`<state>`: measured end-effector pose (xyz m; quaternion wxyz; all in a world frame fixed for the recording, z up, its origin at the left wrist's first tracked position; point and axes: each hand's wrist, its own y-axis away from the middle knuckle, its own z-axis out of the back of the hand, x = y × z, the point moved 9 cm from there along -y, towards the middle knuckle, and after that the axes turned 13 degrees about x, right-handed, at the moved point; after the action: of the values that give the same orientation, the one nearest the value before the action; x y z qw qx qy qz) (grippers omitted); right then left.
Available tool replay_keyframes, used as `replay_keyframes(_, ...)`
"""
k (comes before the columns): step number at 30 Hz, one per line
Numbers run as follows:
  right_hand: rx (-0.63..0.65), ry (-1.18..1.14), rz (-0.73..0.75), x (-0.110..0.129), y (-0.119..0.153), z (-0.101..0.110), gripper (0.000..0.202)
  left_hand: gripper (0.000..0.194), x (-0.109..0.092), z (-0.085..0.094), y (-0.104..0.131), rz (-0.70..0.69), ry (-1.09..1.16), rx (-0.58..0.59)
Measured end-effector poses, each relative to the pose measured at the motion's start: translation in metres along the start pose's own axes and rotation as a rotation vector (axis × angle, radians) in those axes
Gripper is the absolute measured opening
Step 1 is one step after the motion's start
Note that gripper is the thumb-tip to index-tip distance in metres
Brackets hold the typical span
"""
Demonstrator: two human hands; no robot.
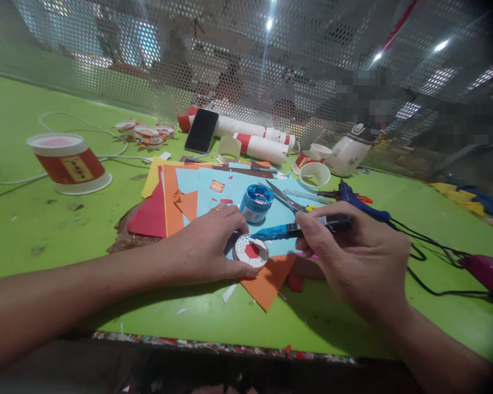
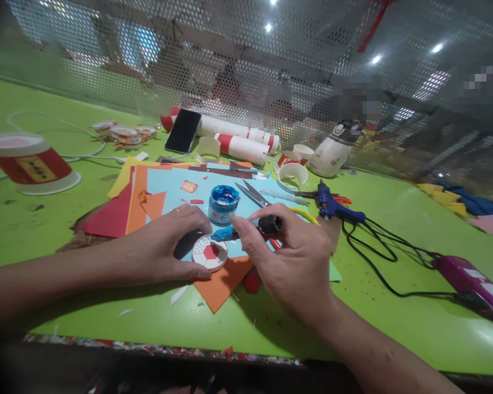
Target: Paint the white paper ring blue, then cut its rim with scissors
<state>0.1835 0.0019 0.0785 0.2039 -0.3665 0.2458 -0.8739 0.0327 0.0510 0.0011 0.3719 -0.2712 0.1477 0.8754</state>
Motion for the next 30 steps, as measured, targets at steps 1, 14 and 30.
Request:
replay_keyframes(1, 0.008, -0.002, -0.004, -0.0004, -0.0001, -0.0009, 0.018, 0.043, -0.0002, 0.0002, -0.0001, -0.002, 0.0, -0.002)
replay_keyframes(14, 0.056, 0.033, -0.03, 0.0012, -0.0005, -0.0079, 0.023, 0.044, -0.0009, 0.0007, -0.0002, -0.021, -0.004, -0.008)
replay_keyframes(30, 0.089, 0.105, 0.015, 0.0071, -0.0025, -0.0104, 0.02, 0.044, -0.0004, 0.0, 0.0003, -0.023, -0.015, -0.015)
